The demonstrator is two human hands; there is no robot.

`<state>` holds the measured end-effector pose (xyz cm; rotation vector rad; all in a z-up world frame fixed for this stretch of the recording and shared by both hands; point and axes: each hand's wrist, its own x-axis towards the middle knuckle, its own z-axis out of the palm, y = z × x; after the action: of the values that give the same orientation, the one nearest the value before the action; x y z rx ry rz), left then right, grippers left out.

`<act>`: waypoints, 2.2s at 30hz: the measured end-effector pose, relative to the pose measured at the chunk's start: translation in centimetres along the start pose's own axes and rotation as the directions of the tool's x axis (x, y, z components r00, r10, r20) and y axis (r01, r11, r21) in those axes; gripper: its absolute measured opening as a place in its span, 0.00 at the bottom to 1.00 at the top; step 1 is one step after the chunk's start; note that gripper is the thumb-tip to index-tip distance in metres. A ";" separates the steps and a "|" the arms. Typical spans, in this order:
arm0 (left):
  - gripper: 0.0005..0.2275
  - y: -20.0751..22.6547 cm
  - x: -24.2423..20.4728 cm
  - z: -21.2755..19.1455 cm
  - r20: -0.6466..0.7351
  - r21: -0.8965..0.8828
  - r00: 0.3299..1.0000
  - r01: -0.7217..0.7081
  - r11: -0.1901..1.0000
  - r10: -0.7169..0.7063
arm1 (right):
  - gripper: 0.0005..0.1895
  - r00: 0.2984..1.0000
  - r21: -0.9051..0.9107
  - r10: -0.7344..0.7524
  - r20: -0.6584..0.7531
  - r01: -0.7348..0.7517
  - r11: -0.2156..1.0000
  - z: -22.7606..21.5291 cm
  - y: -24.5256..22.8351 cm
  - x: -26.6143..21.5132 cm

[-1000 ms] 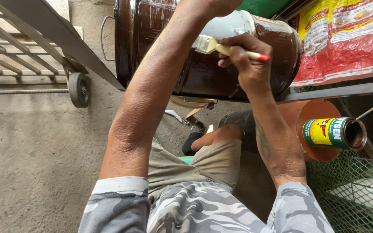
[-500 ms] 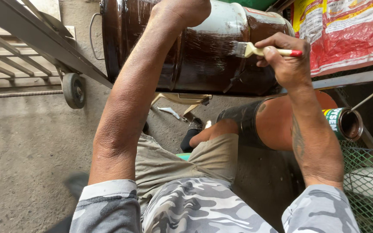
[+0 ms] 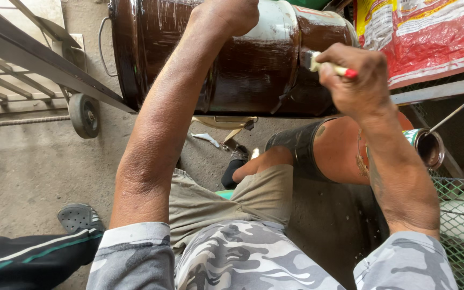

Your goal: The person paints a large metal barrel with dark brown paint using a brush. They repeatedly dip the brush into a paint can and apply paint to the barrel's surface, rotating it slightly to cover more area.

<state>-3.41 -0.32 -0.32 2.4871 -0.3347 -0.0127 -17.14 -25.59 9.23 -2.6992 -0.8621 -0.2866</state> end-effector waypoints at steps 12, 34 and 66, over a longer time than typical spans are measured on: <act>0.10 -0.4 -1.4 -1.2 -0.060 -0.004 0.998 0.035 0.999 -0.035 | 0.09 0.994 0.483 -0.067 -0.083 0.099 0.870 5.6 -8.1 2.9; 0.12 -0.4 -1.7 -0.7 -0.140 0.013 0.985 -0.096 0.995 0.097 | 0.07 0.986 0.038 -0.124 -0.111 0.129 0.991 3.8 -6.2 -1.7; 0.13 -0.1 -1.5 0.5 -0.046 -0.003 0.995 -0.085 0.996 0.085 | 0.09 0.969 0.017 -0.036 -0.244 0.042 0.999 5.9 -6.4 -7.4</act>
<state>-4.83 -0.16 -0.90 2.4617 -0.4203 0.0782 -26.28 -22.61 3.00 -2.5585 -0.8394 -0.5995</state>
